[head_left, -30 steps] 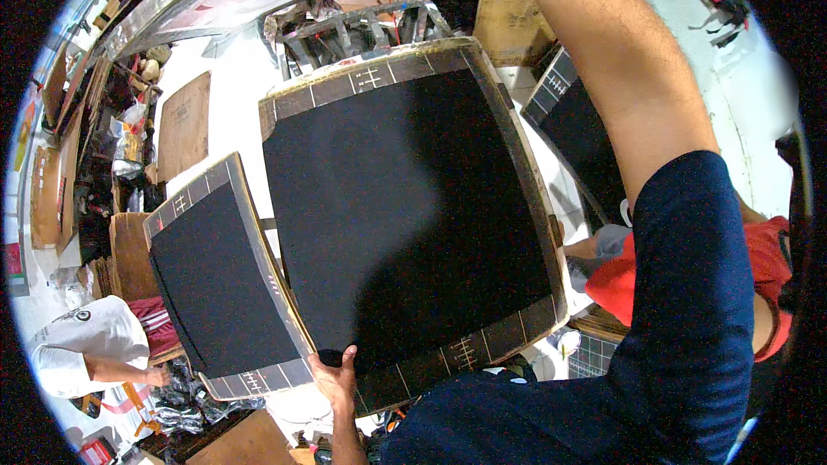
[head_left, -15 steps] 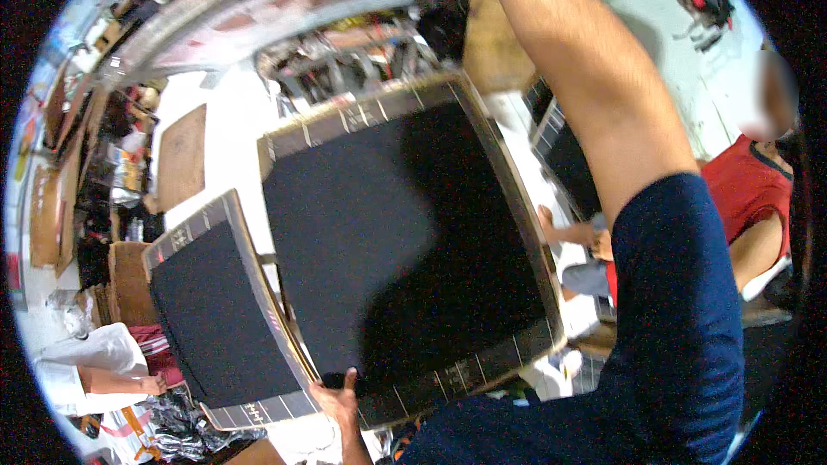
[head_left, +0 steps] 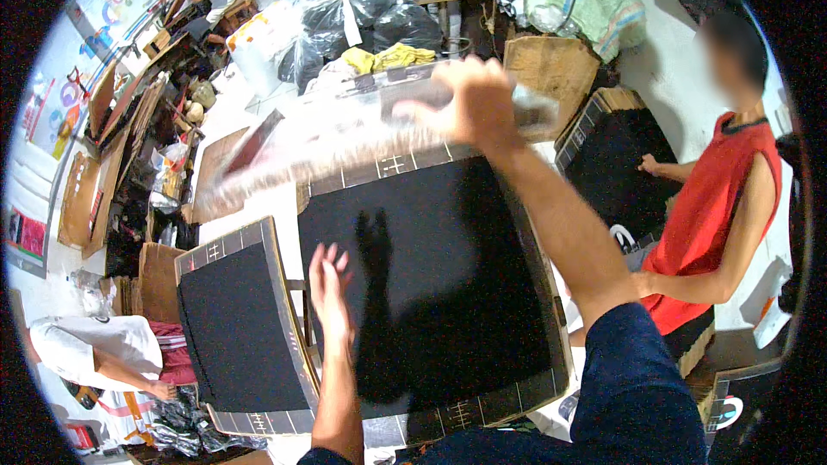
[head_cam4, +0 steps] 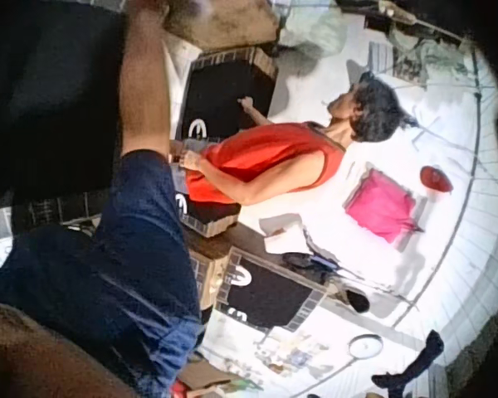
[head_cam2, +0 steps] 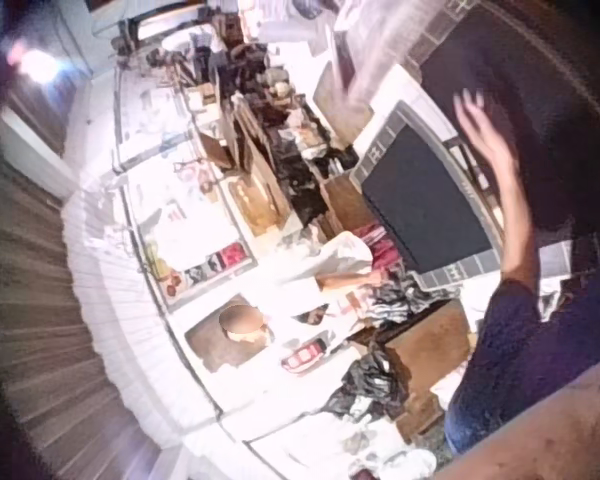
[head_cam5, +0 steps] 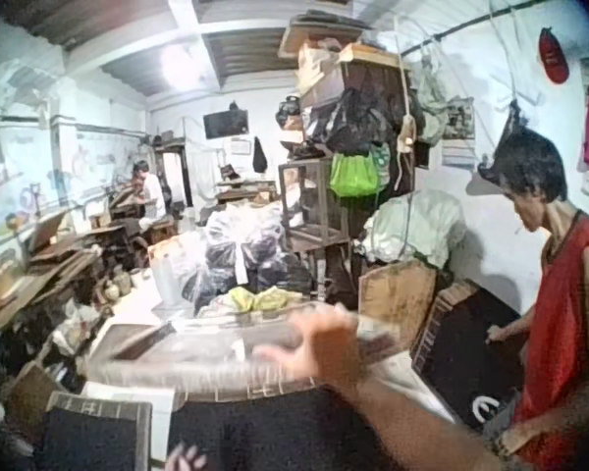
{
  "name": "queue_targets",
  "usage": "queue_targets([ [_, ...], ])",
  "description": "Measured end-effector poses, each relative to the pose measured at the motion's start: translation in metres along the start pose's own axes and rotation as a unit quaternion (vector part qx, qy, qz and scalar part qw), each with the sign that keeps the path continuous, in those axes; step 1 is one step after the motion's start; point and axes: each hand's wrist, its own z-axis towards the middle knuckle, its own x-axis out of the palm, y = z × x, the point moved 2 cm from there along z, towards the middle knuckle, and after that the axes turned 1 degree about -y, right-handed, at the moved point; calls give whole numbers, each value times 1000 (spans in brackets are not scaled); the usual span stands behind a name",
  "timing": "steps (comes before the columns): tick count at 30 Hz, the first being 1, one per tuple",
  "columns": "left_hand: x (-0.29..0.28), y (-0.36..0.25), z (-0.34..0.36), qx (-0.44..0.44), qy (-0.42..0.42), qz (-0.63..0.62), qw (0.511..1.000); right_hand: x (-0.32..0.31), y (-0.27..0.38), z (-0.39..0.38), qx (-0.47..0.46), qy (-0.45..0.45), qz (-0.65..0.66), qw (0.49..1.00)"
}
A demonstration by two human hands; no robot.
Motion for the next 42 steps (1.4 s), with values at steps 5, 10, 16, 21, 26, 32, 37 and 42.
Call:
queue_targets([
  [5,76,13,46,-191,-133,-175,957,5,35,-149,72,107,89,988],
  [10,38,94,33,-350,-154,21,924,-11,59,-230,128,211,110,963],
  [16,-27,150,79,-290,7,51,956,-141,56,-329,312,171,148,923],
  [21,-77,169,118,-101,317,367,869,-315,81,-478,465,174,-8,868],
  [26,-78,175,149,-382,4,64,922,-423,192,-602,629,268,-109,722],
  [32,-20,162,123,-280,89,348,890,-469,284,-719,749,460,43,474],
  [37,30,148,64,131,27,632,764,-478,278,-765,752,481,63,446],
  [42,179,155,-143,396,322,401,761,-477,247,-775,905,196,-43,374],
])
